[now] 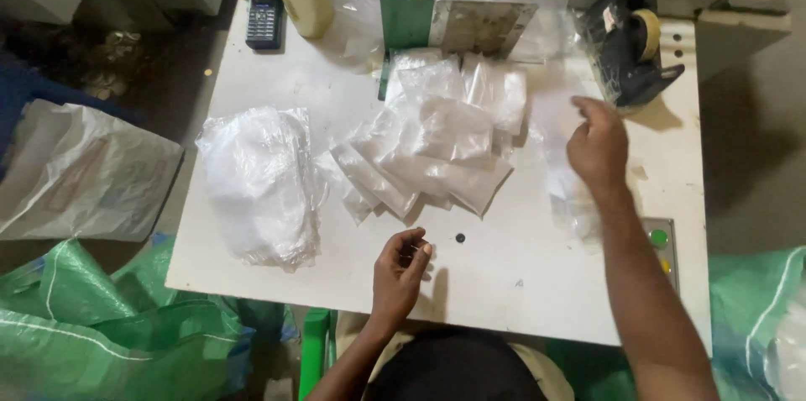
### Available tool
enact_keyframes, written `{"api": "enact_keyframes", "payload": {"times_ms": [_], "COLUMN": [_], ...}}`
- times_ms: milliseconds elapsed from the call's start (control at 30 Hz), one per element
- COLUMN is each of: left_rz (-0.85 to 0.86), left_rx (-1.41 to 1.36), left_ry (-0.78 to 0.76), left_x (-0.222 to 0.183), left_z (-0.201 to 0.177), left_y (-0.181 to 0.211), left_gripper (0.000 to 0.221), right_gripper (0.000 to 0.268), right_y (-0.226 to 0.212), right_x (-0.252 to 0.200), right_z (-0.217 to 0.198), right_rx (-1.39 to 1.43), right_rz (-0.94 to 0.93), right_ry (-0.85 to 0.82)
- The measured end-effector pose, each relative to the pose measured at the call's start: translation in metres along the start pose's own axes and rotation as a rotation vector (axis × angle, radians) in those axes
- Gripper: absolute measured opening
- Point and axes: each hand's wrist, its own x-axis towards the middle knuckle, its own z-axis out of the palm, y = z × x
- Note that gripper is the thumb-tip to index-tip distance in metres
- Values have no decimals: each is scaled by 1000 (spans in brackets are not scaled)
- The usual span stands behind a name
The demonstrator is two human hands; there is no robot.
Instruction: Manually folding and arranging small plastic bags on a work table in a packaging facility.
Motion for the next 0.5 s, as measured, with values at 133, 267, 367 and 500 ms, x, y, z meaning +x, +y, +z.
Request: {"api": "enact_keyframes", "payload": {"times_ms": [133, 267, 367, 500], "left_rz": [39, 91, 157, 153], "left_rx": [3, 75, 81, -22], "left_ry": [-39, -35, -23, -87], "left_x": [8, 2, 2, 8], "left_z": [8, 16, 33, 55], "left_y": [5, 6, 8, 23], "left_gripper": [35, 30, 28, 51], "right_gripper": [98, 94, 46, 55], "right_y": [44, 13, 13, -1], "right_x": [23, 23, 11, -34], "right_z": [-18, -25, -22, -28], "right_rx": [-356, -215, -135, -65], "right_rz": [501, 821, 775, 712], "right_ry": [-335, -477, -475, -432]}}
